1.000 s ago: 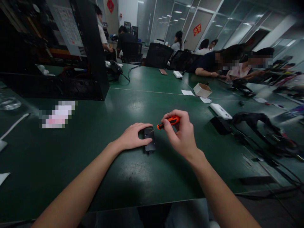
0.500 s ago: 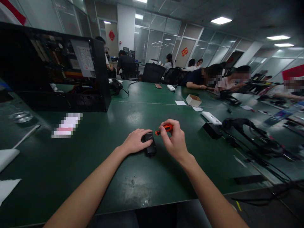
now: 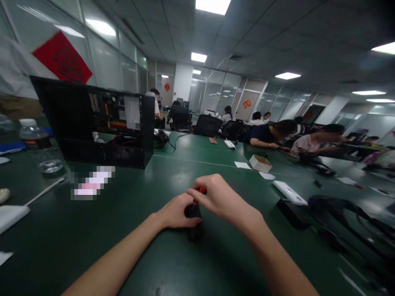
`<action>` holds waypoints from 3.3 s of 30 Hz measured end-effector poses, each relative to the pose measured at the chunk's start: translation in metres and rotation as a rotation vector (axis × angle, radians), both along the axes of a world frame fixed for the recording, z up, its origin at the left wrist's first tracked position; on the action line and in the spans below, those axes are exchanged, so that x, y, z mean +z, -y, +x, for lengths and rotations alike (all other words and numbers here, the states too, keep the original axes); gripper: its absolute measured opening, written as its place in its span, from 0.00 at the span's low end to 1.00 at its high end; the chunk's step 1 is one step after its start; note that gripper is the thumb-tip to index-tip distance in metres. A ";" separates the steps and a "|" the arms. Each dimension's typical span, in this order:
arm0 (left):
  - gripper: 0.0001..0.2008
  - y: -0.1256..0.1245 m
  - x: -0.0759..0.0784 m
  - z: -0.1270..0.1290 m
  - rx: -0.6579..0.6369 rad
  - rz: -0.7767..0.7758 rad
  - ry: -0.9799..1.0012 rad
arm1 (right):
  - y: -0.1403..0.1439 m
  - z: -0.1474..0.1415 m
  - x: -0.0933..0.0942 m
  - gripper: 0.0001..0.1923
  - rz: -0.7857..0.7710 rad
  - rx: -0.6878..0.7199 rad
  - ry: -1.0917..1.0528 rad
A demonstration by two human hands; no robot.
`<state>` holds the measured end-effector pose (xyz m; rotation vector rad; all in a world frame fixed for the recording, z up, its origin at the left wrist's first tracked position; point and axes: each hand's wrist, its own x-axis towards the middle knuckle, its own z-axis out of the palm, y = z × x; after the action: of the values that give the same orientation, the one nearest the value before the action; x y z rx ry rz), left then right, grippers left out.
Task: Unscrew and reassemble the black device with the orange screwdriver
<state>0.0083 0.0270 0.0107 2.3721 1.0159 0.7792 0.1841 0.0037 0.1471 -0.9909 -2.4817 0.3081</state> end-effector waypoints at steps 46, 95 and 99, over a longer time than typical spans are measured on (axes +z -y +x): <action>0.18 0.040 0.026 0.014 -0.014 0.090 -0.317 | 0.013 0.075 0.028 0.12 -0.208 -0.098 0.469; 0.19 0.038 0.015 0.020 0.089 0.097 -0.293 | -0.018 0.103 0.011 0.15 -0.300 0.229 0.439; 0.19 0.038 0.014 0.020 0.091 0.103 -0.285 | -0.018 0.103 0.012 0.15 -0.317 0.236 0.439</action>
<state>0.0284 -0.0107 0.0248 2.5937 1.2306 0.5451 0.2866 0.0214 0.1589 -0.9660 -3.0271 0.6344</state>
